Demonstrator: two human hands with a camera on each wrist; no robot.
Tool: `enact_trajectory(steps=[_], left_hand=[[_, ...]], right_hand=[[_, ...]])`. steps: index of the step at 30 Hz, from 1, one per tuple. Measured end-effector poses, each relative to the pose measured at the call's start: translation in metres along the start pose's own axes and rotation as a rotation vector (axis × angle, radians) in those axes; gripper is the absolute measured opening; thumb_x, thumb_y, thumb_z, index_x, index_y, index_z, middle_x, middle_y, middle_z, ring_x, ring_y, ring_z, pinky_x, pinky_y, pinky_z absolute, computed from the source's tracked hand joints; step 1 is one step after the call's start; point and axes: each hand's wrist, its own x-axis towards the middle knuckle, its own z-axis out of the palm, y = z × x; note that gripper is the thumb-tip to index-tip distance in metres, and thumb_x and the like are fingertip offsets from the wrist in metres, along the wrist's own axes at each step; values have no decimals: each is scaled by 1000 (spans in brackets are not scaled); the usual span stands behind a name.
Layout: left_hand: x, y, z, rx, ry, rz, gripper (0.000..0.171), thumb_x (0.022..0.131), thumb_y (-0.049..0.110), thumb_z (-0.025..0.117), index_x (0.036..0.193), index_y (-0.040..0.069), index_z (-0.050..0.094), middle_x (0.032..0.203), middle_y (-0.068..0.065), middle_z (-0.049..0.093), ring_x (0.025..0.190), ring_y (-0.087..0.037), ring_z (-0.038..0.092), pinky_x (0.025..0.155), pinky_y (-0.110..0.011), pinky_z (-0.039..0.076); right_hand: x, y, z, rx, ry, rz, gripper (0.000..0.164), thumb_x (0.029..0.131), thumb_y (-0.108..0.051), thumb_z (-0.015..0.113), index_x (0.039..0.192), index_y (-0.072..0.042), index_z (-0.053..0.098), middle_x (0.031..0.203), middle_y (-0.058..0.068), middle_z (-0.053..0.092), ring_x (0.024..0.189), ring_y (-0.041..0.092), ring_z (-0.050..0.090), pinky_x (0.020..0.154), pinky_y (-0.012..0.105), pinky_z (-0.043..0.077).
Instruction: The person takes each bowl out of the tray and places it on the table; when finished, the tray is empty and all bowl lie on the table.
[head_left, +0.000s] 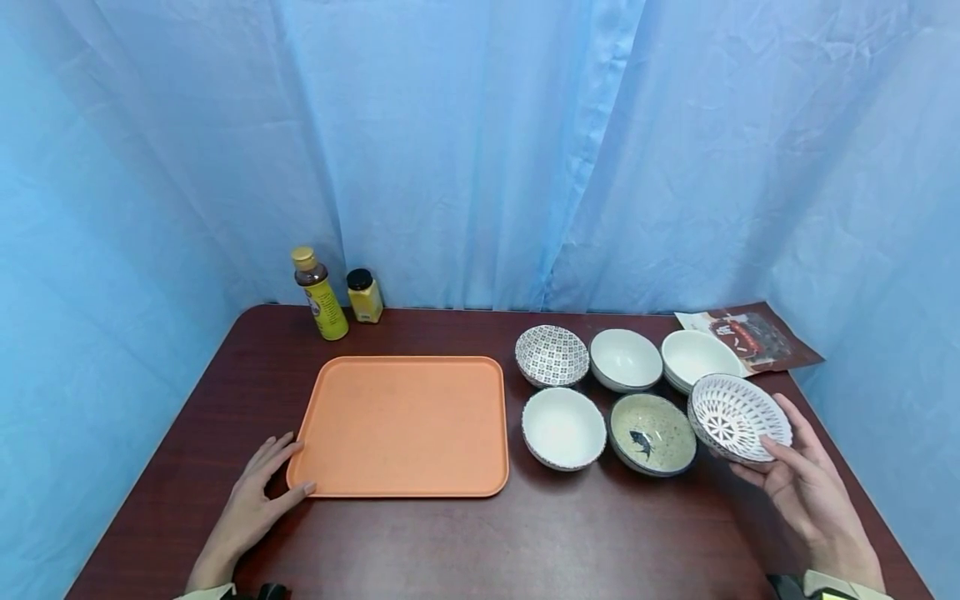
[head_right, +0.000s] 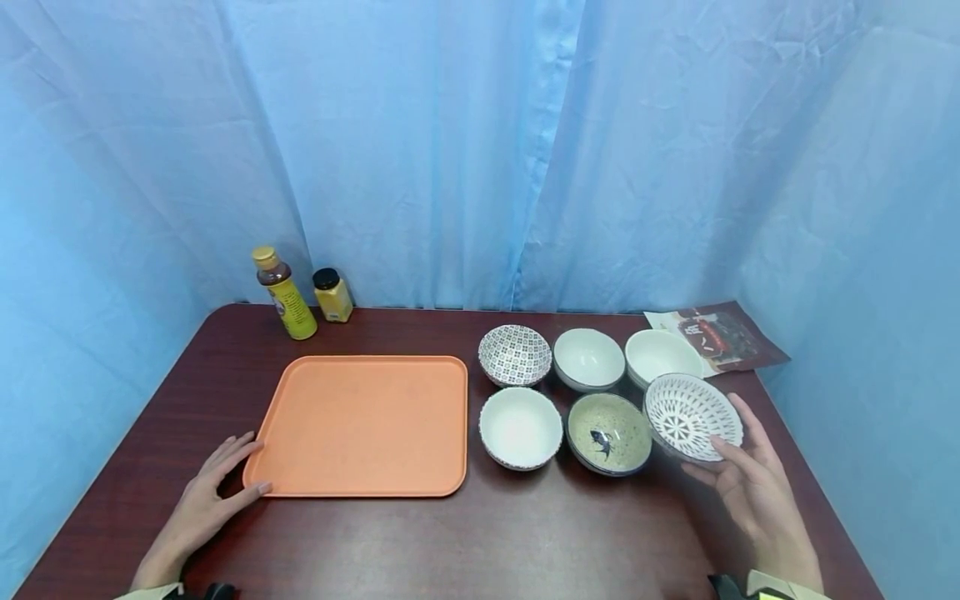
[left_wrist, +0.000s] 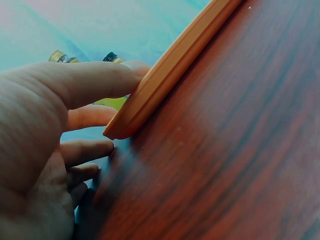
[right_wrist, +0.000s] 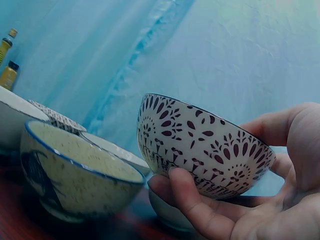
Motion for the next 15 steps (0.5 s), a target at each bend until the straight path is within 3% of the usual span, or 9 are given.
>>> enact_trajectory(steps=[15], left_hand=[[0,-2,1,1,-2,-2,70,87,35,76,145,4,50,159,-27,33,149,-52,17,104,-77,23]], right_hand=[[-23,-5,-30,39,78,1,65,104,8,14,153,-29,36,137,5,57,108,41,70,82,53,58]])
